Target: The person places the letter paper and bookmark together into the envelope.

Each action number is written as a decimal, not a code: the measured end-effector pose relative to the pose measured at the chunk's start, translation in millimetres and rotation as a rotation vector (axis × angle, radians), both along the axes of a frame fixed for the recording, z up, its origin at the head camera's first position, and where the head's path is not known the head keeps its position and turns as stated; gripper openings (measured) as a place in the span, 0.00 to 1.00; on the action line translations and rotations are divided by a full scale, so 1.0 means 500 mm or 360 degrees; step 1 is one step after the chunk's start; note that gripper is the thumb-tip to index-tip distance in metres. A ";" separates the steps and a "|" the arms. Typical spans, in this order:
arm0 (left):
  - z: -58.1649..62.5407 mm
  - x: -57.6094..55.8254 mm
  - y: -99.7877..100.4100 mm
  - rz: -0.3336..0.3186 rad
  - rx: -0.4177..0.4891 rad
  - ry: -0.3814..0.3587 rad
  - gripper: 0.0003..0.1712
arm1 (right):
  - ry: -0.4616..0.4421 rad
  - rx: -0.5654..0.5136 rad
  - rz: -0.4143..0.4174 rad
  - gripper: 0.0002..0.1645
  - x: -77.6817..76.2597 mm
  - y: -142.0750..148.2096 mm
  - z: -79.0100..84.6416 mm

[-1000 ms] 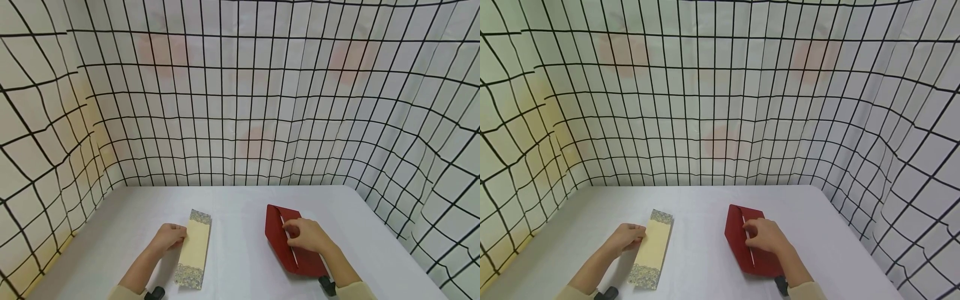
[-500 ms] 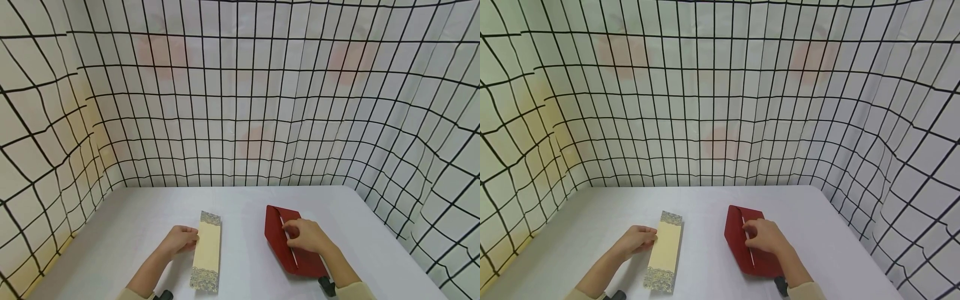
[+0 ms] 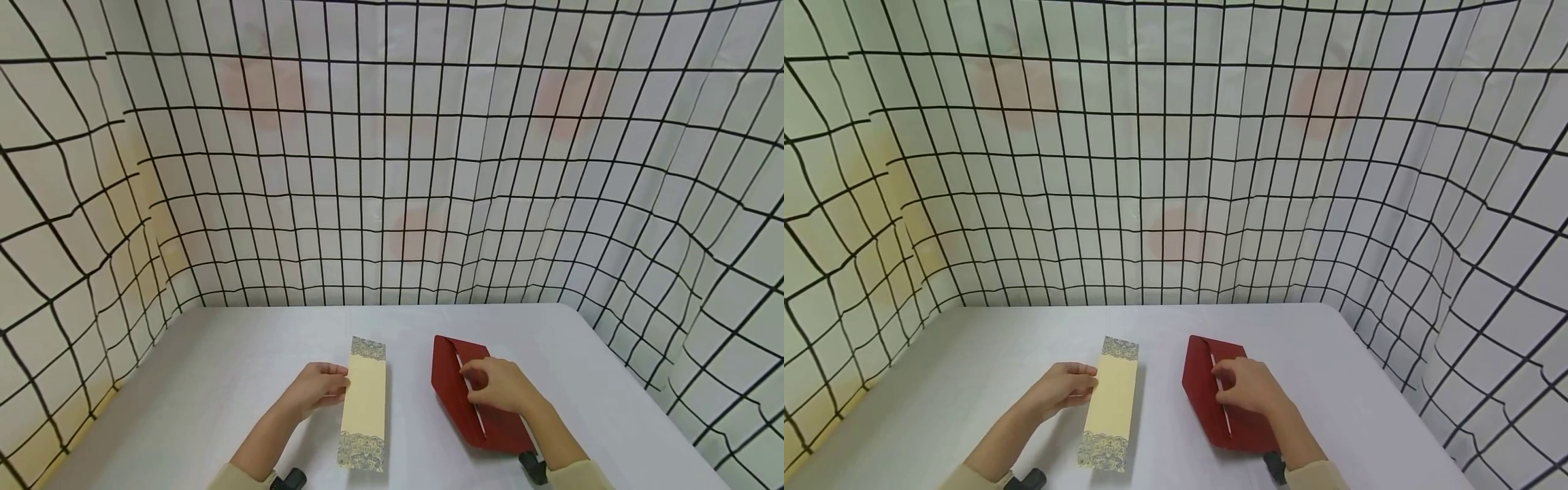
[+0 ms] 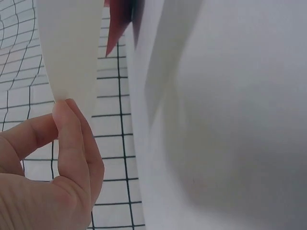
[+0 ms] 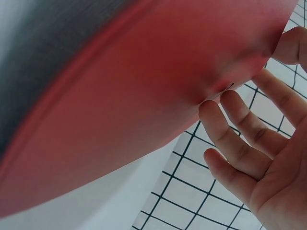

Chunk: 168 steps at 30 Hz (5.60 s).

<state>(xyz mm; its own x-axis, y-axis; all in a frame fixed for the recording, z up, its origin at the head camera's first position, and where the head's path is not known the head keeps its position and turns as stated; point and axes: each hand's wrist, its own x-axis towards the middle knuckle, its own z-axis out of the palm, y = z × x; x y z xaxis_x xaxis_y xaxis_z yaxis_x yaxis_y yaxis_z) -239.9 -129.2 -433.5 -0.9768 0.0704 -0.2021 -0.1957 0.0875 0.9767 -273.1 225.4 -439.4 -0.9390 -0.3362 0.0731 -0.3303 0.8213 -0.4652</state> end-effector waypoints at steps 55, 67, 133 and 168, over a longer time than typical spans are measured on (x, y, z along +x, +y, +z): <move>0.007 -0.056 0.278 0.0027 0.0109 -0.0041 0.08 | 0.0060 0.0020 0.0040 0.22 0.004 0.004 -0.003; 0.002 -0.069 0.300 0.0089 -0.0207 0.0051 0.01 | 0.0052 0.0039 0.0031 0.22 0.001 0.002 -0.002; -0.039 -0.072 0.340 0.0258 -0.0696 0.0415 0.06 | 0.0032 0.0066 -0.0049 0.22 0.010 -0.003 0.002; -0.040 -0.051 0.395 0.0322 -0.0370 0.0273 0.08 | 0.0008 0.0073 -0.0038 0.21 0.009 0.000 -0.003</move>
